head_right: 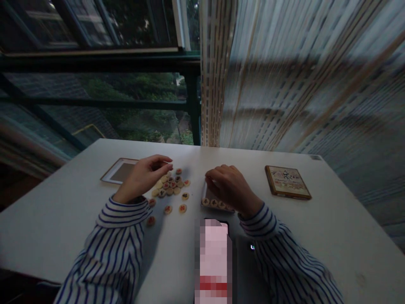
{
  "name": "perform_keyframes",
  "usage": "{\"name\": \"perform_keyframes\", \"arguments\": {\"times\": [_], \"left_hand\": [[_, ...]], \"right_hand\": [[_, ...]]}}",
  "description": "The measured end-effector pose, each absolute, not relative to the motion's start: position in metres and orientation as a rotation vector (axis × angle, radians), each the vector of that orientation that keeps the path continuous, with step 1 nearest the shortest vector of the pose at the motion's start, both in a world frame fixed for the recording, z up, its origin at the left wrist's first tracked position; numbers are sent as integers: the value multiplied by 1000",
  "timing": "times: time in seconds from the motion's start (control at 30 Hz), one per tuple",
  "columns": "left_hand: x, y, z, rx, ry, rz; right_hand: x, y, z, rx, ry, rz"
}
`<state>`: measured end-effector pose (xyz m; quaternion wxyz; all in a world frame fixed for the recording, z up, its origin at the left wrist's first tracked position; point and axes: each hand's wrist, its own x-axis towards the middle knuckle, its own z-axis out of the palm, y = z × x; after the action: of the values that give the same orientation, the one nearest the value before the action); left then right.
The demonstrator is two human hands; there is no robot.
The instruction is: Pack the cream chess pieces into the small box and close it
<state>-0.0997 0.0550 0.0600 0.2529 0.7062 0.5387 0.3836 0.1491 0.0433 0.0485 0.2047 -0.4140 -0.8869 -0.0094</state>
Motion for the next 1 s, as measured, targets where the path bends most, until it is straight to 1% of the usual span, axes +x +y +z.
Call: {"name": "perform_keyframes", "arguments": {"times": [0.2, 0.47, 0.57, 1.0], "left_hand": [[-128, 45, 55, 1875, 1568, 1146], [-146, 47, 18, 1790, 1585, 1181], [-144, 45, 7, 1825, 1583, 1105], [-143, 38, -13, 2107, 1682, 970]], "right_hand": [[136, 44, 48, -1121, -2497, -16], [115, 45, 55, -1127, -2585, -16], [102, 45, 53, -1160, -2633, 13], [49, 55, 13, -1157, -2921, 11]]}}
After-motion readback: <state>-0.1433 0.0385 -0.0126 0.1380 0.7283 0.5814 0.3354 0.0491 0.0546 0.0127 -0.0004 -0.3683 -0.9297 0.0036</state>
